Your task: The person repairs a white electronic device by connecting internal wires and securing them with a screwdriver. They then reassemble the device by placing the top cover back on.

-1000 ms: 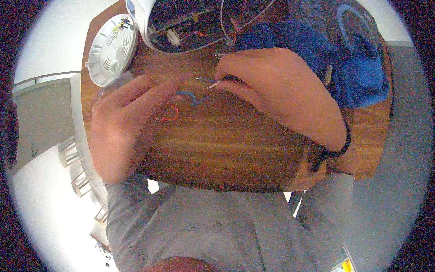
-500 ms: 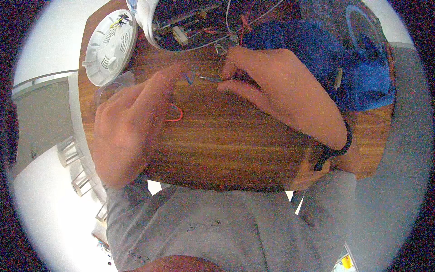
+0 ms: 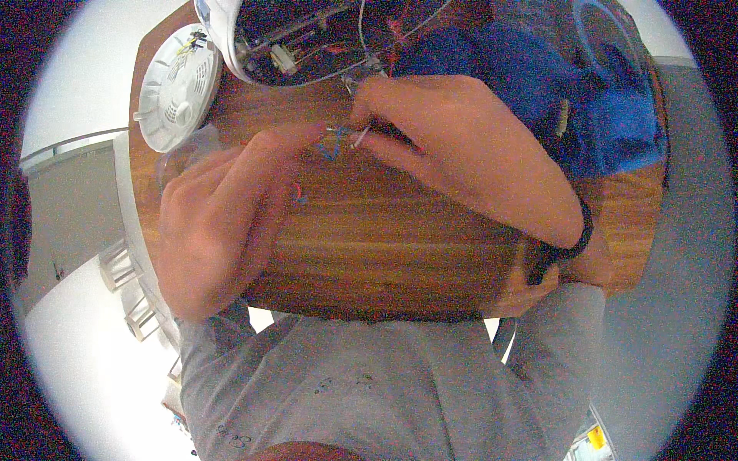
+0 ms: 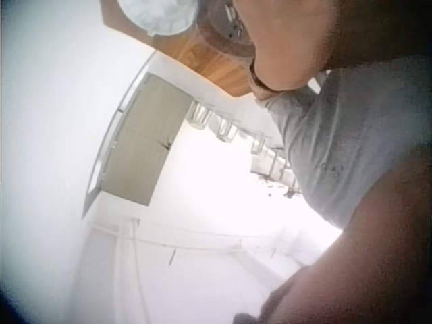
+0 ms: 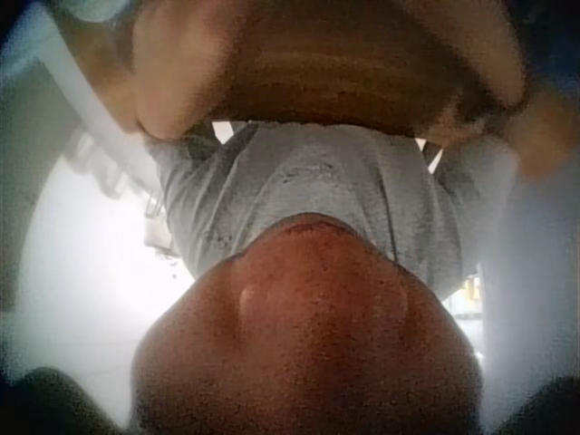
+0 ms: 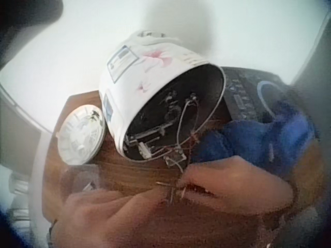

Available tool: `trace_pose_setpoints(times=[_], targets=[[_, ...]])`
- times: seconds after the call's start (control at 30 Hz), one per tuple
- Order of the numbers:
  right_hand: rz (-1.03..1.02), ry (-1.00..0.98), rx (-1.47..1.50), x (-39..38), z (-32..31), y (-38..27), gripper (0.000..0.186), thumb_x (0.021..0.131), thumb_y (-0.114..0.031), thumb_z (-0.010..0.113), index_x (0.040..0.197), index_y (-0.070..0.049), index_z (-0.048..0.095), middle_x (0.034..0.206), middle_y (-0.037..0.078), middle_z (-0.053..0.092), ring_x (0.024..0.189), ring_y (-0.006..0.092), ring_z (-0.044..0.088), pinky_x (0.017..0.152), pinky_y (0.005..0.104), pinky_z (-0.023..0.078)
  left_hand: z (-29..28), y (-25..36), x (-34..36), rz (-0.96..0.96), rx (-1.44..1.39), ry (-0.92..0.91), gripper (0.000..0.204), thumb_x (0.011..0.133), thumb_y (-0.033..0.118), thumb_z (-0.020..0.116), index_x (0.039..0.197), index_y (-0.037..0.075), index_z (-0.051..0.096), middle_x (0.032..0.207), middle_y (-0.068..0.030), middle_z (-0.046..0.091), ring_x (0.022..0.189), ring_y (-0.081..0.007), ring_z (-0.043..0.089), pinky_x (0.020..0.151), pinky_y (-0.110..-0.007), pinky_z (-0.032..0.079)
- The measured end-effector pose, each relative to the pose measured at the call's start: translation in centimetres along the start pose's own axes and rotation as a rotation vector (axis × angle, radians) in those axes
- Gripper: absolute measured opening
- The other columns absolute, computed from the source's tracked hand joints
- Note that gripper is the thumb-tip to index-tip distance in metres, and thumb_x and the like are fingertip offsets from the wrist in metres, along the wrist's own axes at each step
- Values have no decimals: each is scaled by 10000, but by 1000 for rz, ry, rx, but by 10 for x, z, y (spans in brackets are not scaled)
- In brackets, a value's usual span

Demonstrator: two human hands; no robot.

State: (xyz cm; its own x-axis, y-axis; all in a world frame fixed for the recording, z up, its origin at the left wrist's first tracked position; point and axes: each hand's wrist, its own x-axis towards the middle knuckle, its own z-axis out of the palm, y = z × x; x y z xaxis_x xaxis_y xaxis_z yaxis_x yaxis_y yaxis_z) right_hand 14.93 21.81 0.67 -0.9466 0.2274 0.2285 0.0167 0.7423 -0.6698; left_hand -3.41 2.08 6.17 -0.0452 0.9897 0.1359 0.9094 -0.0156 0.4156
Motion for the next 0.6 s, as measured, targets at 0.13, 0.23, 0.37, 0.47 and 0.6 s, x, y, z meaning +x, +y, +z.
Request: trace_pose_setpoints(times=[0.13,0.23,0.37,0.47,0.6], targets=[[-64,38,-73,-2,-5,-3,209,929,-81,873,1089,-57,740,903,95,737,776,260,744,672,372,582,-3,1,1,29,59,-29,396,947,108,781,1342,82,760,991,-121,776,865,-356,742,766,-486,582],[-147,35,-149,0,-9,-8,231,900,-60,872,1095,-35,751,901,94,727,777,261,741,669,381,583,-3,-3,3,83,72,9,454,904,157,834,1341,67,756,1085,-128,791,950,-373,755,817,-486,594],[-280,14,-197,-4,-13,-13,285,860,-38,861,1122,13,763,904,109,723,782,274,739,660,383,588,3,0,4,84,-62,52,506,868,196,899,1332,53,756,1100,-134,795,977,-379,764,831,-475,606],[-342,-15,-205,-6,-15,-18,324,842,-38,852,1144,39,762,927,133,727,792,295,740,661,373,595,4,0,4,87,-121,21,467,871,197,921,1287,43,773,1057,-139,801,930,-370,771,797,-466,613],[-350,-67,-191,-8,-16,-21,344,831,-46,853,1150,44,760,982,162,744,822,311,751,678,373,606,11,-5,6,122,-119,59,336,891,179,916,1182,50,810,975,-138,805,849,-345,777,733,-450,616]])
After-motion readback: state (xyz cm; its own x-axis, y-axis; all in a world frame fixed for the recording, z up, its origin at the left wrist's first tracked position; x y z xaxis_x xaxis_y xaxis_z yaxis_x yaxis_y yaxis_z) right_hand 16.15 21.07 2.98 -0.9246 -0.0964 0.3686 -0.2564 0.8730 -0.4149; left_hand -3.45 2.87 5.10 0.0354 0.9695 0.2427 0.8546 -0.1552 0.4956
